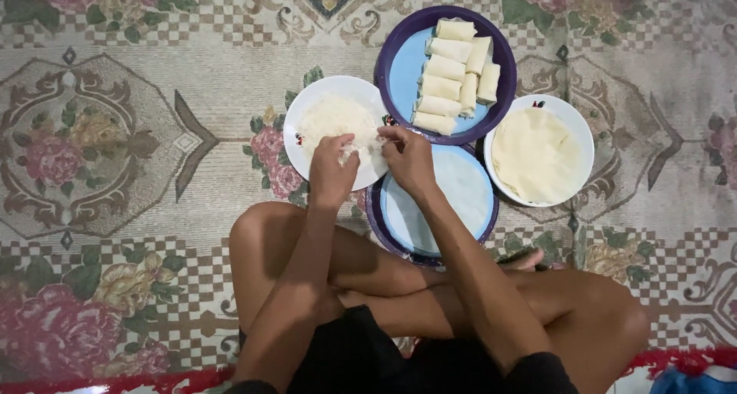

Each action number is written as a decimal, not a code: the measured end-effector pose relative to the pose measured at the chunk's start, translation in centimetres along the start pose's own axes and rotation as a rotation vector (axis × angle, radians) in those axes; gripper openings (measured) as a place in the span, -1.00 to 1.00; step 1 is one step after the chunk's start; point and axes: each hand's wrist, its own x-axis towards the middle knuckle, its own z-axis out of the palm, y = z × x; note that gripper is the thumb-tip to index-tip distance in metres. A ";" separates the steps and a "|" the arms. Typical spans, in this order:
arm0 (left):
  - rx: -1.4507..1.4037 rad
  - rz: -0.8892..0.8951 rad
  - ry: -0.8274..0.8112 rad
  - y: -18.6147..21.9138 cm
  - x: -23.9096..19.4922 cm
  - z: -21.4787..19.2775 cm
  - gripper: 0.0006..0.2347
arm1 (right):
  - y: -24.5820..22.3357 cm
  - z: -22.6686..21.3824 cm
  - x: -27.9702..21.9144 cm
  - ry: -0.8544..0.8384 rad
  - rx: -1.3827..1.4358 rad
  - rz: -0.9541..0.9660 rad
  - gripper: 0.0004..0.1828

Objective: The person sits on the floor and prepares food rolls by hand. They place a white filling onto a thin, round wrapper, fold the wrapper over the filling, and roll it into a cylindrical shape. The finished rolls are placed on a purple plate.

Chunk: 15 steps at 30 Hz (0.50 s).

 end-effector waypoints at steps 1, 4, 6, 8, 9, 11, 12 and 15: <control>0.000 0.000 0.002 0.6 -0.2 0.0 -0.73 | 0.0 0.2 0.0 -0.002 0.000 -0.002 -0.66; 0.193 0.080 0.034 1.6 -0.6 0.0 -0.73 | -0.1 0.9 0.0 -0.031 0.079 0.065 -0.66; 0.305 0.087 0.062 0.8 -0.5 0.1 -0.76 | -0.3 1.3 0.0 -0.015 -0.006 0.028 -0.74; 0.366 0.048 0.051 0.2 -0.6 0.3 -0.78 | -0.8 1.4 -0.2 -0.041 -0.047 0.025 -0.75; 0.423 0.009 0.033 -0.2 -0.5 0.1 -0.77 | -1.2 1.7 0.0 -0.062 -0.089 0.026 -0.75; 0.435 0.000 0.064 -1.2 -0.4 0.6 -0.75 | -0.3 2.4 0.1 -0.082 -0.112 -0.006 -0.72; 0.437 -0.003 0.074 -1.7 -0.3 0.7 -0.72 | 0.1 2.9 0.2 -0.090 -0.143 -0.022 -0.66; 0.413 -0.016 0.075 -1.4 -1.2 0.1 -0.67 | 0.4 3.1 0.1 -0.106 -0.246 -0.120 -0.65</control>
